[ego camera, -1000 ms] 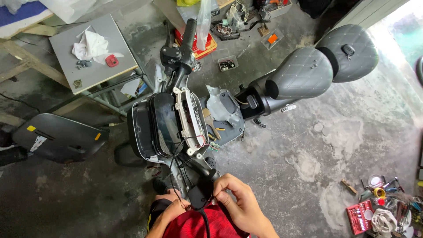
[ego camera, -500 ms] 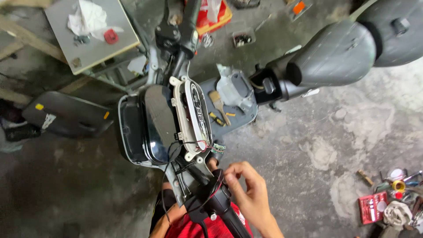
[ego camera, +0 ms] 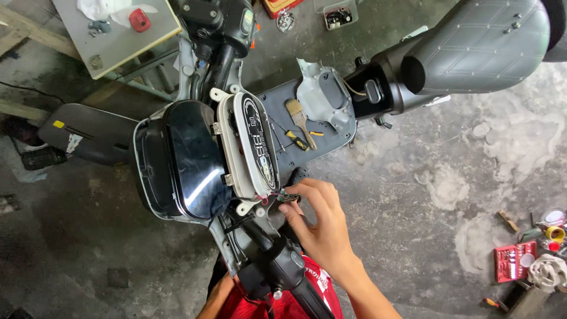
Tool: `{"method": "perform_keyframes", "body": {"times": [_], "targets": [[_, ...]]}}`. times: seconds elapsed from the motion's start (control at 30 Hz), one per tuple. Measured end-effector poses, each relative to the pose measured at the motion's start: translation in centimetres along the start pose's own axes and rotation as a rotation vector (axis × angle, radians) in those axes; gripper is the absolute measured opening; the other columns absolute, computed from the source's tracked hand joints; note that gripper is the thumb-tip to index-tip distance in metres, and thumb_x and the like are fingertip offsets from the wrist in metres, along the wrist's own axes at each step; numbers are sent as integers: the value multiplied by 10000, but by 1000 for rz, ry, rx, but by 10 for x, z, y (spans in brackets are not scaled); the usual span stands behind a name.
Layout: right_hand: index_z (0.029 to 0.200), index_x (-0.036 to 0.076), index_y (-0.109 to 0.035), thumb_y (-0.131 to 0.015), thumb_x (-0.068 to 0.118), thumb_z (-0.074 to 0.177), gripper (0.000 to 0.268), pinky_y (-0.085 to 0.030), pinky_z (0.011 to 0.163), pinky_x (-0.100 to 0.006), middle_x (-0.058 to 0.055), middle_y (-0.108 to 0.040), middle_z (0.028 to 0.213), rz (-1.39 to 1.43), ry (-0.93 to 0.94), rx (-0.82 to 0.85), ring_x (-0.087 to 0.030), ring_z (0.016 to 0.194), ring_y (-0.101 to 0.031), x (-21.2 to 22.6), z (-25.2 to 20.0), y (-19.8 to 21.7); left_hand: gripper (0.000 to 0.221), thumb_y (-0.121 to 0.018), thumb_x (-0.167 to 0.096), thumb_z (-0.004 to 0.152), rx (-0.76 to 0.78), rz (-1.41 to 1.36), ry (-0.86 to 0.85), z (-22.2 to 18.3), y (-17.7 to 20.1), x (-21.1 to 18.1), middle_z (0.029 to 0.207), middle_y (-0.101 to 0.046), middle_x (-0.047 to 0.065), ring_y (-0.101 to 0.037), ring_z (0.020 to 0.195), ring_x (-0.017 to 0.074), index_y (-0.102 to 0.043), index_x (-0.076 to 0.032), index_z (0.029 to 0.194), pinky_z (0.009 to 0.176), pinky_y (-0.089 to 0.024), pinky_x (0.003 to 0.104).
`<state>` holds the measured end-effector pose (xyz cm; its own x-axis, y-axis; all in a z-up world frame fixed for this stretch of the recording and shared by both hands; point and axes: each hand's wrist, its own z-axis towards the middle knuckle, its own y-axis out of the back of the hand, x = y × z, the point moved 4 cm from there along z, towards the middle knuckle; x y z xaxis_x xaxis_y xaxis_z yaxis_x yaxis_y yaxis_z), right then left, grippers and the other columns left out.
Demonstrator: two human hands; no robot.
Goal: The person works on the dashboard of an electric scooter, removing the instrument panel cover and disconnecting its wiring. They handle a small circuit board and wires, then use multimeter probes to test the components while seated on the floor, manipulating the red and black wires.
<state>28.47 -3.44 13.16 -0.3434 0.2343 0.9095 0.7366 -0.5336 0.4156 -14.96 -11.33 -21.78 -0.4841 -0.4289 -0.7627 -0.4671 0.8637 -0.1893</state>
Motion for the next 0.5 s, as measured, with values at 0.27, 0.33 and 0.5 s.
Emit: {"method": "perform_keyframes", "body": {"times": [0.27, 0.33, 0.5], "targets": [[1182, 67, -630, -832, 143, 834, 409, -452, 995, -431, -119, -620, 1233, -40, 68, 94, -339, 1141, -571, 2, 3, -2, 631, -681, -154, 921, -167, 510, -217, 11, 31, -129, 1493, -482, 257, -423, 1371, 367, -449, 32, 1477, 1092, -333, 469], [1261, 56, -591, -842, 163, 816, 522, -444, 1039, -439, -136, -594, 1299, -41, 43, 99, -358, 1213, -549, 1, 3, 1, 268, -579, -185, 957, -539, 440, 337, -7, 72, -146, 1023, -807, 128, -762, 971, 274, -717, -70, 1157, 866, -603, 406], [1343, 55, -557, -869, 178, 777, 658, -430, 1081, -441, -156, -549, 1380, -48, -14, 120, -376, 1296, -516, -4, 2, 5, 379, -510, -404, 999, -579, 702, 770, -62, 65, -387, 889, -787, 69, -769, 837, 211, -744, -116, 1074, 795, -600, 382]]}}
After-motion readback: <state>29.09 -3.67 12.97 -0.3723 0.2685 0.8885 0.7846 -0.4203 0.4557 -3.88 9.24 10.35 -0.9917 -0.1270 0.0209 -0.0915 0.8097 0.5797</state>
